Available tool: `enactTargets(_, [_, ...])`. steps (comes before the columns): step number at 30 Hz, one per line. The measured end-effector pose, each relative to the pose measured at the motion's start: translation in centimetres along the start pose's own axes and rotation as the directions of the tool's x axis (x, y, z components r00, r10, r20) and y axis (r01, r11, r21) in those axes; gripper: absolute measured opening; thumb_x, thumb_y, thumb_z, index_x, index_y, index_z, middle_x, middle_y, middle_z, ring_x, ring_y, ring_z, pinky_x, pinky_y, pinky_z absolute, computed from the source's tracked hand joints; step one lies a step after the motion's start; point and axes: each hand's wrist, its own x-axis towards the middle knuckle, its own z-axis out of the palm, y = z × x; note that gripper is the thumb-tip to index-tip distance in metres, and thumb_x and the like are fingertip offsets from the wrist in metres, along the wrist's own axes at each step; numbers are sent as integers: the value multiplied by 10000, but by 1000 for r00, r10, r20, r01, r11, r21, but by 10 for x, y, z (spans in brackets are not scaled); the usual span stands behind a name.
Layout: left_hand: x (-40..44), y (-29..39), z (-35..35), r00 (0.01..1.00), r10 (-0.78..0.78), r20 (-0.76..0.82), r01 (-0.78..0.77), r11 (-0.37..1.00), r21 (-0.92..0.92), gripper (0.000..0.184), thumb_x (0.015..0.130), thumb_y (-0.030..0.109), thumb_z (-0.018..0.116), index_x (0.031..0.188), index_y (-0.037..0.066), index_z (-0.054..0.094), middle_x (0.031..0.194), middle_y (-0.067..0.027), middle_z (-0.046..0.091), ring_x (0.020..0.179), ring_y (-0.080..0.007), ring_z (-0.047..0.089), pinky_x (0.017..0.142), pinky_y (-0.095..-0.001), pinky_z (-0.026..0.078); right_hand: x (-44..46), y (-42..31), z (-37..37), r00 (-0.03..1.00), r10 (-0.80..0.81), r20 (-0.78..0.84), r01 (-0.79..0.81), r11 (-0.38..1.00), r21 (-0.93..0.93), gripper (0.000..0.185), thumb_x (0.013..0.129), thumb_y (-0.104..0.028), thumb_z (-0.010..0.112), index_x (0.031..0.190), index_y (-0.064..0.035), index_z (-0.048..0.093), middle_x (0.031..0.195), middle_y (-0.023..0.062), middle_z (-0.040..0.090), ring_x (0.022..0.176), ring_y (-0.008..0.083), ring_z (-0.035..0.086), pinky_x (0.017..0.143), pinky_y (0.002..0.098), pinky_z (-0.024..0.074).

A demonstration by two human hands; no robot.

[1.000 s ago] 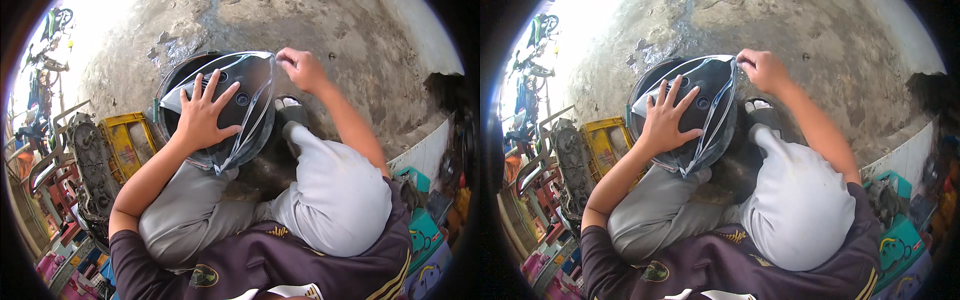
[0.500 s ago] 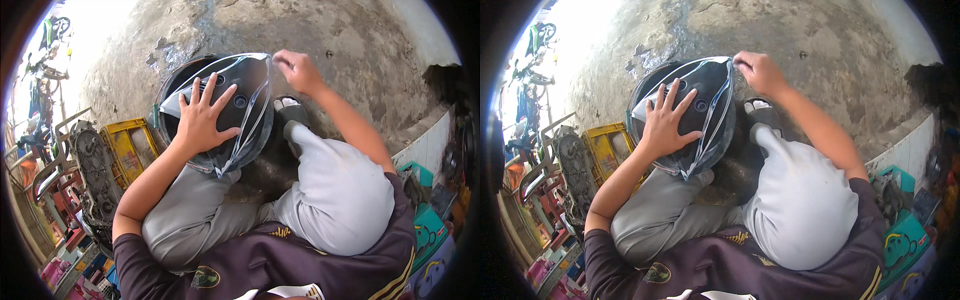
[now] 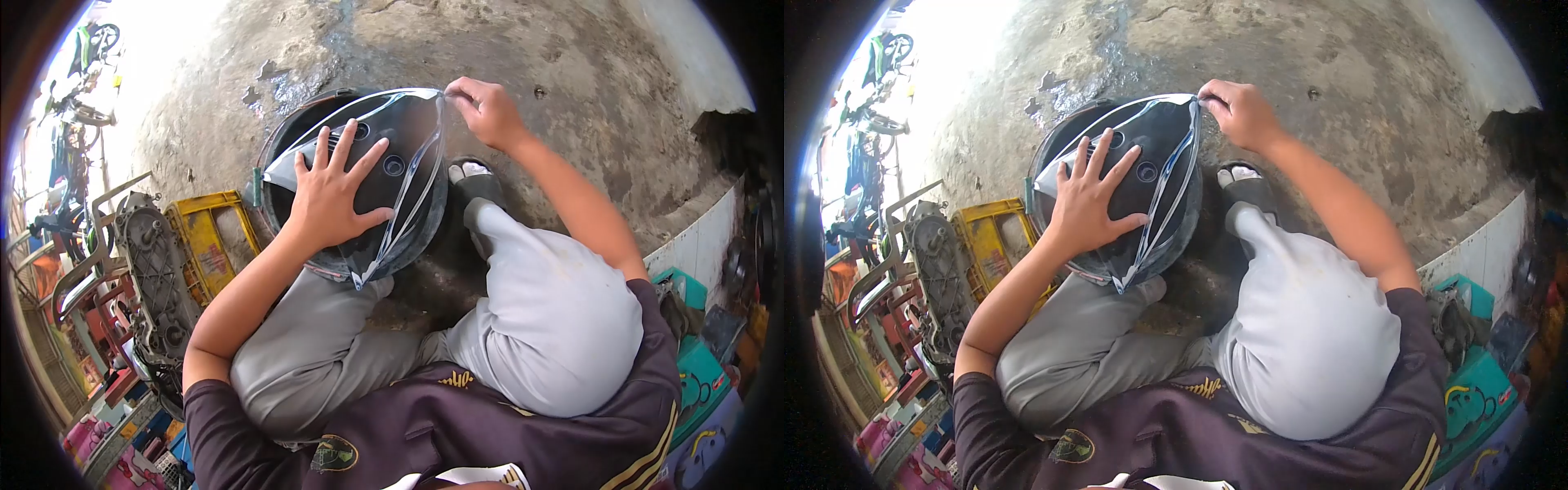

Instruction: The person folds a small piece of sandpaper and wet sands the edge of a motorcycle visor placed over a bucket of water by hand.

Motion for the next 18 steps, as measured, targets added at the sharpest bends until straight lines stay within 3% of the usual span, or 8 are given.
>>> enactTargets(3, [2, 1, -1, 1000, 4, -2, -4, 1000, 6, 1027, 798, 711, 802, 1685, 371, 410, 1774, -205, 270, 1585, -575, 257, 1129, -842, 310, -12, -8, -2, 999, 48, 17, -48, 998, -30, 142, 986, -81, 695, 1118, -35, 726, 1022, 185, 782, 886, 374, 756, 770, 432, 580])
enactTargets(8, [3, 2, -3, 998, -13, 62, 12, 1000, 27, 1075, 800, 738, 791, 1707, 332, 380, 1792, -214, 223, 1607, -560, 223, 1158, -817, 294, -11, 3, -1, 996, -91, 27, 91, 996, -4, 136, 990, -85, 687, 1114, -49, 729, 1030, 166, 786, 900, 373, 756, 773, 434, 581])
enactTargets(14, [2, 1, -4, 998, -6, 69, 3, 999, 43, 1089, 789, 726, 805, 1708, 327, 379, 1792, -213, 223, 1608, -555, 226, 1156, -816, 298, -2, -6, -2, 1000, 5, 3, -4, 999, -53, 139, 988, -78, 680, 1116, -47, 724, 1009, 174, 776, 908, 383, 753, 784, 435, 585])
enactTargets(18, [3, 3, -5, 997, -10, 73, 7, 999, 37, 1090, 787, 719, 811, 1707, 325, 380, 1792, -214, 225, 1608, -553, 233, 1157, -814, 300, -25, -8, 0, 999, -43, 4, 43, 997, -60, 145, 986, -81, 686, 1121, -40, 719, 1006, 177, 774, 892, 379, 749, 777, 432, 581])
